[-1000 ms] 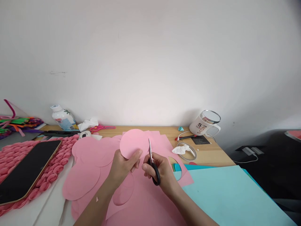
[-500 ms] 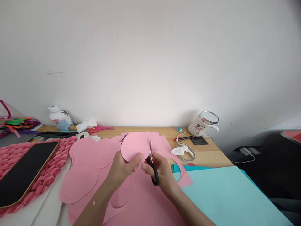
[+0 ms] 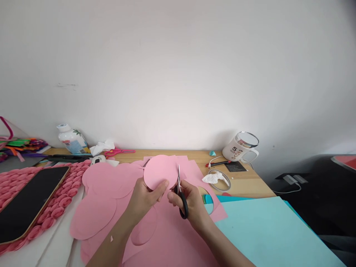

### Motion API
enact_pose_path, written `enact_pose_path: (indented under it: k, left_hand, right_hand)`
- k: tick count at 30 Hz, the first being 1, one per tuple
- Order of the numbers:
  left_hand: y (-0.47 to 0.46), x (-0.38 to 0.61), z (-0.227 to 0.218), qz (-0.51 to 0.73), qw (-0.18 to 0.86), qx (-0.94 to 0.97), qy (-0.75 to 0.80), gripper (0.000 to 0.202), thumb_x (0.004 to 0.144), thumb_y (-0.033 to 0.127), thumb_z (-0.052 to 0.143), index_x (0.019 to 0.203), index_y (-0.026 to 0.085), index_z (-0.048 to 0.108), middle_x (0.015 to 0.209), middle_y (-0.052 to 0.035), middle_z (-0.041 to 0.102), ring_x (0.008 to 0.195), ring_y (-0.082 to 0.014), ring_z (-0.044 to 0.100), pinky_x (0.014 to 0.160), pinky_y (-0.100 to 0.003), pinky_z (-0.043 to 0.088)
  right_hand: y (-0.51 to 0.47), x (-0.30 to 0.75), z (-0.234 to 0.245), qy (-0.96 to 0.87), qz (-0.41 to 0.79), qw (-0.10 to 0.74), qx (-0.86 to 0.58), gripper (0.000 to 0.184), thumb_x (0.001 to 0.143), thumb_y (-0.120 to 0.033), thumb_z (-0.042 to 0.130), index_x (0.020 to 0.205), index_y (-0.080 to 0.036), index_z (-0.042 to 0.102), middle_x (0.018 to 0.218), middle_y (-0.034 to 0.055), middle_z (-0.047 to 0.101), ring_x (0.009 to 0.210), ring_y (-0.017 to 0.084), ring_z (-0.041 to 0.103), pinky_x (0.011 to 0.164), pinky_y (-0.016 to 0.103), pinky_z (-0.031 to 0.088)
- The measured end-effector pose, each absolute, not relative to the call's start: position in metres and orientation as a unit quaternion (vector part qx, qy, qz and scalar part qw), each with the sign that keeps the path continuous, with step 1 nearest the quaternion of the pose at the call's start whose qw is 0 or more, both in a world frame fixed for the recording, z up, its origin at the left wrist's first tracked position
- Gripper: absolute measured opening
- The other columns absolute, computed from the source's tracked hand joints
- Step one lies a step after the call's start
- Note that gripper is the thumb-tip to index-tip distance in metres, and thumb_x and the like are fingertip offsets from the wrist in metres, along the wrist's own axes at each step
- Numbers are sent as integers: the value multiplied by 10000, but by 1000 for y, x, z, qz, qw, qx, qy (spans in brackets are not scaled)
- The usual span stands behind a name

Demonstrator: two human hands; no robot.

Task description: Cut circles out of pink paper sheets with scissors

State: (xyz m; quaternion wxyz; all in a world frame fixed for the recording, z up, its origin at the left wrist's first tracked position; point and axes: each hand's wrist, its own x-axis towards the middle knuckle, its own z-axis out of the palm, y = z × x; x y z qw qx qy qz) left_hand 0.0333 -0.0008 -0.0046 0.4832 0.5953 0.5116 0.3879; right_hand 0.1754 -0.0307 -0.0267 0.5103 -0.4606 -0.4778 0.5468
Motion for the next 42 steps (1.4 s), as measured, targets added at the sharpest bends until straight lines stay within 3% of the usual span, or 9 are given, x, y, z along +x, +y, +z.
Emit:
enact_pose_path:
  k: [11, 34, 42]
  left_hand:
    - [0, 33, -3, 396, 492, 589, 504, 412, 700, 388, 572, 395, 186, 384, 369, 53, 362, 376, -66, 317, 395, -219, 261]
    - [1, 33, -2, 420, 509, 586, 470, 447, 765, 397, 540, 392, 180, 428, 344, 42, 390, 325, -70, 349, 396, -233, 285]
    - [0, 33, 0, 415, 506, 568, 499, 450, 697, 343, 621, 339, 184, 401, 308, 45, 386, 312, -67, 351, 378, -228, 315]
  right_hand:
    - [-31, 176, -27, -468, 553, 503, -472, 312, 635, -383, 751, 738, -164, 553, 513, -46, 488, 488, 104, 450, 465, 218, 339]
    - [-32, 173, -22, -475, 558, 500, -462, 325, 644, -415, 727, 622, -172, 512, 443, -60, 444, 433, 94, 427, 428, 211, 330]
    - [-31, 173, -29, -473, 569, 512, -436, 324, 629, -396, 752, 735, -184, 531, 521, -64, 437, 476, 88, 373, 447, 214, 296]
